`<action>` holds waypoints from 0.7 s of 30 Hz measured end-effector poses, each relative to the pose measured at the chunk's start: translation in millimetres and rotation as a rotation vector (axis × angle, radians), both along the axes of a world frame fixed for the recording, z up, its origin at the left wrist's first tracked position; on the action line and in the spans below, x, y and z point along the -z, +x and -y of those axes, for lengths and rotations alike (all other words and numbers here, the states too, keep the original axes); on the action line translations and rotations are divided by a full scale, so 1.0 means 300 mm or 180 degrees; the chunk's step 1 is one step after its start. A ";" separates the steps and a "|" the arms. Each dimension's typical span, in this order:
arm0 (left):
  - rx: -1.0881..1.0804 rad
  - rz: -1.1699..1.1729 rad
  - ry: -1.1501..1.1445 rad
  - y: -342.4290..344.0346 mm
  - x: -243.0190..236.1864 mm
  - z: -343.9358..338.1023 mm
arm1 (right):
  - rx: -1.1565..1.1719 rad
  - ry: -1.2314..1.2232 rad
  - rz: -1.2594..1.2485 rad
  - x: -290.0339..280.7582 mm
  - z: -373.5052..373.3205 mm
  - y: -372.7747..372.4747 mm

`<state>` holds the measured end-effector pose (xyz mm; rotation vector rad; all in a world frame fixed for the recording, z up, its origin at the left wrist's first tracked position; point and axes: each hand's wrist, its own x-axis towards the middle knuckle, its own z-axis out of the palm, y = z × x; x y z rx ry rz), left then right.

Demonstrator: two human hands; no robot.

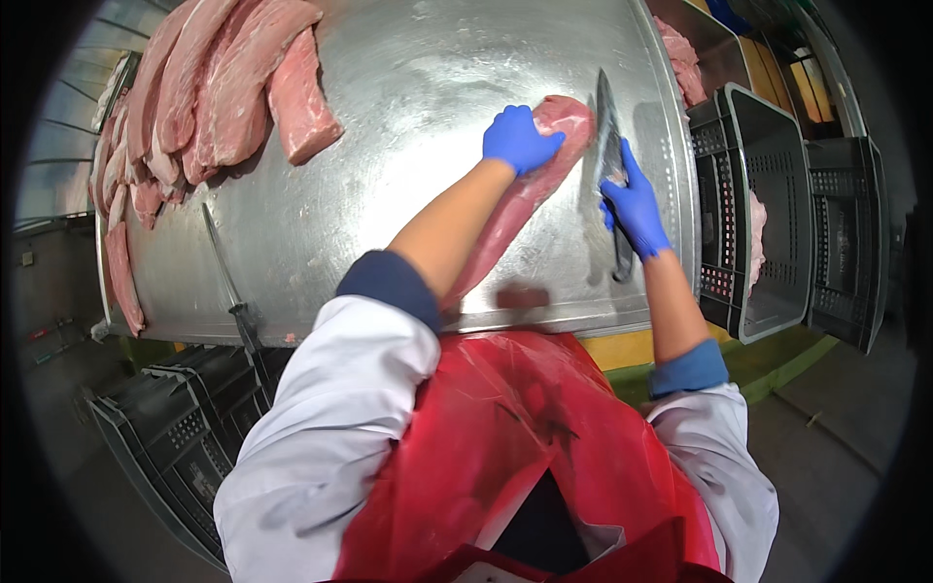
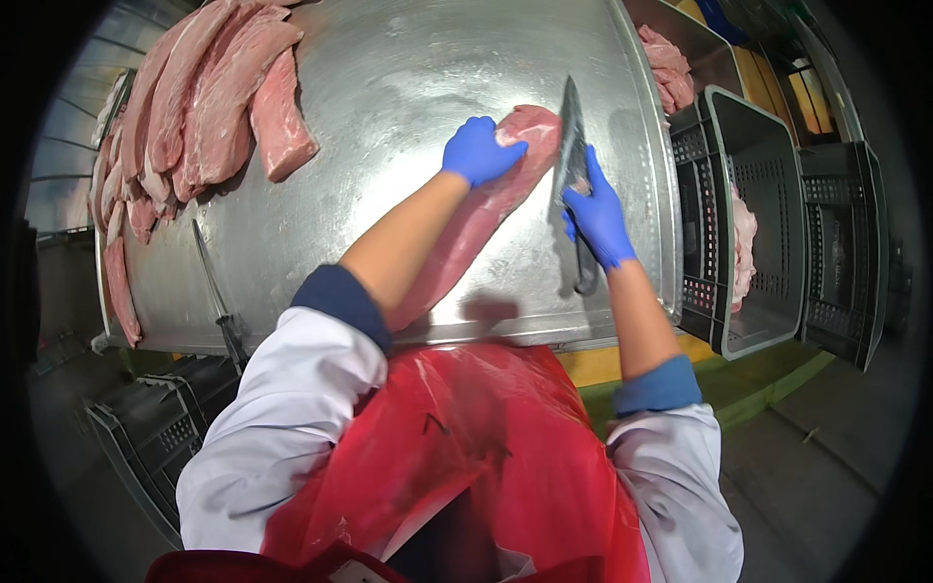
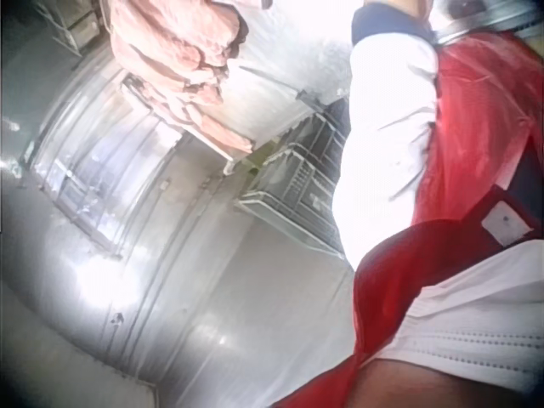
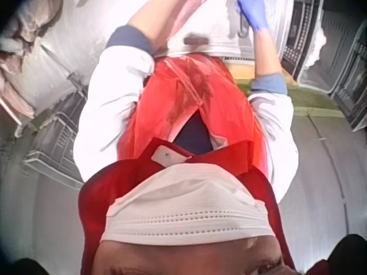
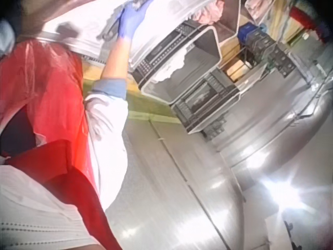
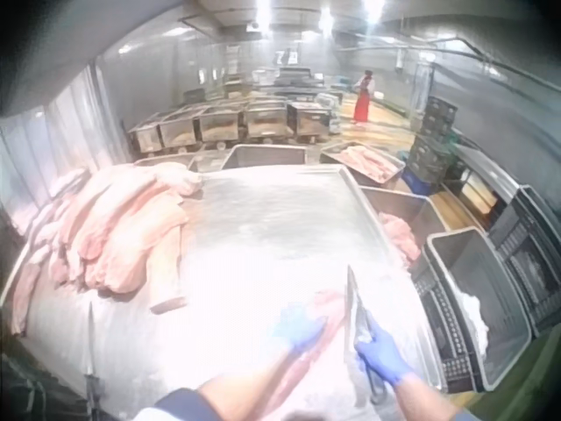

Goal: The person uses a knife to trim fat and connective tissue from large slabs of raw meat on a stainless steel table. They repeatedly lift the trimmed fat and place it into a nearby plastic crate while continuing to process the meat.

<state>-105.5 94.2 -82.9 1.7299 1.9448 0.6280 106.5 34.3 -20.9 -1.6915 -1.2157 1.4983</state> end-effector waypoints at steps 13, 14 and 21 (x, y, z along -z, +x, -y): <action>-0.0112 0.1437 -0.1380 -0.045 0.117 -0.189 | -0.1178 0.0335 0.0514 0.256 -0.216 -0.131; -0.0108 0.1441 -0.1328 -0.059 0.130 -0.185 | -0.1256 0.0138 0.0377 0.221 -0.169 -0.119; 0.0396 0.0419 -0.0747 -0.008 0.027 -0.187 | -0.1150 0.0158 -0.0171 0.258 -0.236 -0.131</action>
